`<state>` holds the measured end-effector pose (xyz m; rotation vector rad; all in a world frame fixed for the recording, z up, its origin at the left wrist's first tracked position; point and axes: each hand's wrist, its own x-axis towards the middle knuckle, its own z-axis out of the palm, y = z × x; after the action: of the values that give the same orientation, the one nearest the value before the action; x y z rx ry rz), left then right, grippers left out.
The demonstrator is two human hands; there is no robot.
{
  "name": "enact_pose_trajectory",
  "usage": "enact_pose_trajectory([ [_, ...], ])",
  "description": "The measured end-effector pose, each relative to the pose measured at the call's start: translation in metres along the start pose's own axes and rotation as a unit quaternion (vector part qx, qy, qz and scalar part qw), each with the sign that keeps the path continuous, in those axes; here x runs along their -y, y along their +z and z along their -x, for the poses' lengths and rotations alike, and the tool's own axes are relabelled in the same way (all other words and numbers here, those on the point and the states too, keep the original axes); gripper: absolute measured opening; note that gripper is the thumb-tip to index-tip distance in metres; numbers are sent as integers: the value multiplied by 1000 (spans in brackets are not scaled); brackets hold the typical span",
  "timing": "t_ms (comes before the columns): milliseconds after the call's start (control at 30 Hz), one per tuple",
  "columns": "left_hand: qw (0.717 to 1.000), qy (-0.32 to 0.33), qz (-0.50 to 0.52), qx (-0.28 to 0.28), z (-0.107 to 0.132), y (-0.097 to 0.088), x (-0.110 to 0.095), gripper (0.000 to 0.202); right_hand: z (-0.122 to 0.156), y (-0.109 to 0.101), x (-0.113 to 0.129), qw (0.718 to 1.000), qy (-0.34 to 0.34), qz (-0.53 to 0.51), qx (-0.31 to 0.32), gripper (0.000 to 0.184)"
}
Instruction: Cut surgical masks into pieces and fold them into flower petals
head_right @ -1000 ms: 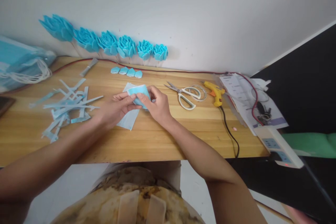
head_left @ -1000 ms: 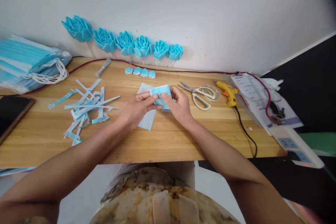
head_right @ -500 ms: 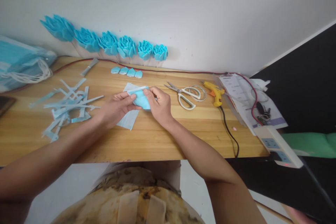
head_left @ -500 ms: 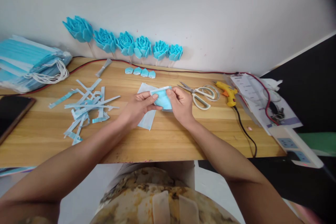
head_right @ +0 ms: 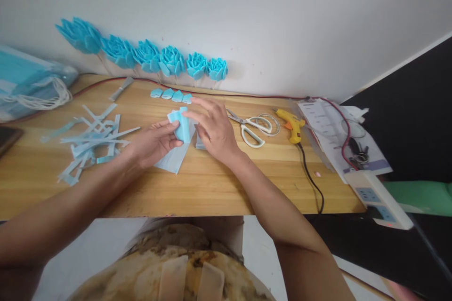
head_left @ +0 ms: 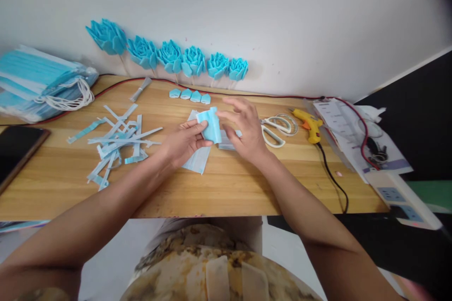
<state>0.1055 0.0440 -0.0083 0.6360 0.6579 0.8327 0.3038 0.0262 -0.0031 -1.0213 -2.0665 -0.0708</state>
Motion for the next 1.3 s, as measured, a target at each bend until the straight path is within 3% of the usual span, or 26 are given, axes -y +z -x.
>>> enact_pose_trajectory([
  [233,1000,-7,-19,2,1,3,0,14,-4,-3,7,996,-43,65,52,27],
  [467,998,-10,-60,12,0,1,0,24,-3,-4,6,994,-53,3,98,18],
  [567,996,9,-83,11,0,0,-1,30,-2,-2,4,996,-3,-71,58,7],
  [667,992,62,-105,-21,-1,-1,0,30,0,0,6,980,108,-168,22,2],
  [767,974,144,-168,-48,-1,-4,4,39,2,3,10,938,236,-253,9,10],
  [867,949,200,-239,-38,1,-5,6,53,3,8,11,889,302,-344,9,17],
  [1000,941,196,-275,7,5,-2,5,49,4,12,12,851,341,-399,13,21],
  [1300,966,170,-189,-37,3,3,3,33,5,15,16,853,338,-397,19,20],
])
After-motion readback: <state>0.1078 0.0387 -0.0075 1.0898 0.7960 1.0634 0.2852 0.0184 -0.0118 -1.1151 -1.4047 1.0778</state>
